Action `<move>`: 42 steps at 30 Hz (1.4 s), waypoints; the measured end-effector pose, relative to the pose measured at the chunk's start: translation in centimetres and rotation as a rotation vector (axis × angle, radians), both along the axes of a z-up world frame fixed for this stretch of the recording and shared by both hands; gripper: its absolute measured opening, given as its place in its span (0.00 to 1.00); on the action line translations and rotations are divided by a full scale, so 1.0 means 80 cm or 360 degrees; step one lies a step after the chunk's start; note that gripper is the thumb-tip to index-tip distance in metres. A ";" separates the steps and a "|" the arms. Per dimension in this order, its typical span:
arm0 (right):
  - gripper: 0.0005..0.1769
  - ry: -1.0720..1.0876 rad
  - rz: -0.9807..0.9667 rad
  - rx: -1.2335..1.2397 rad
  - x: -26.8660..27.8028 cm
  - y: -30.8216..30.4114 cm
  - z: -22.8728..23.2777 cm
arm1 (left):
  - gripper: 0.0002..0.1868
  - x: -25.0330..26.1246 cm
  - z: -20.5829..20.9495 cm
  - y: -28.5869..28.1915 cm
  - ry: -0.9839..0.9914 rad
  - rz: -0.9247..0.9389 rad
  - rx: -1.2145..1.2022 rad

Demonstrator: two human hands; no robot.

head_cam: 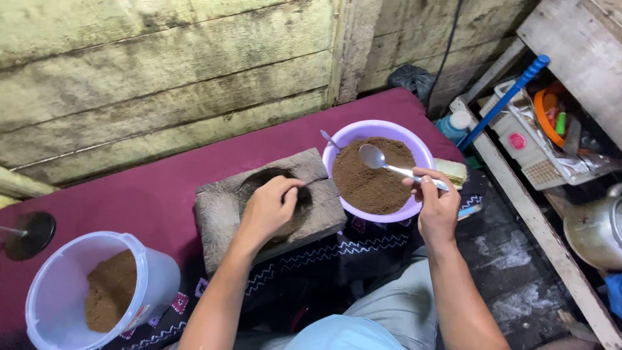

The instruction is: Transferring brown powder into a stone mortar using a spoon and cleaning it with a brush

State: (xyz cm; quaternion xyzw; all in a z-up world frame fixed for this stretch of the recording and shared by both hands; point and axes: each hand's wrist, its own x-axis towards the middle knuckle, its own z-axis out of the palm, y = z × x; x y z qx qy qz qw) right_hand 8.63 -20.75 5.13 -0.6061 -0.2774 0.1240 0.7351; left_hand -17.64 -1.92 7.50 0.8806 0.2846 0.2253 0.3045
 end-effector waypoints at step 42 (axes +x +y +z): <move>0.04 -0.2168 0.1616 -0.0986 -0.146 0.138 -0.019 | 0.32 -0.114 -0.052 0.004 0.0413 0.0721 0.0674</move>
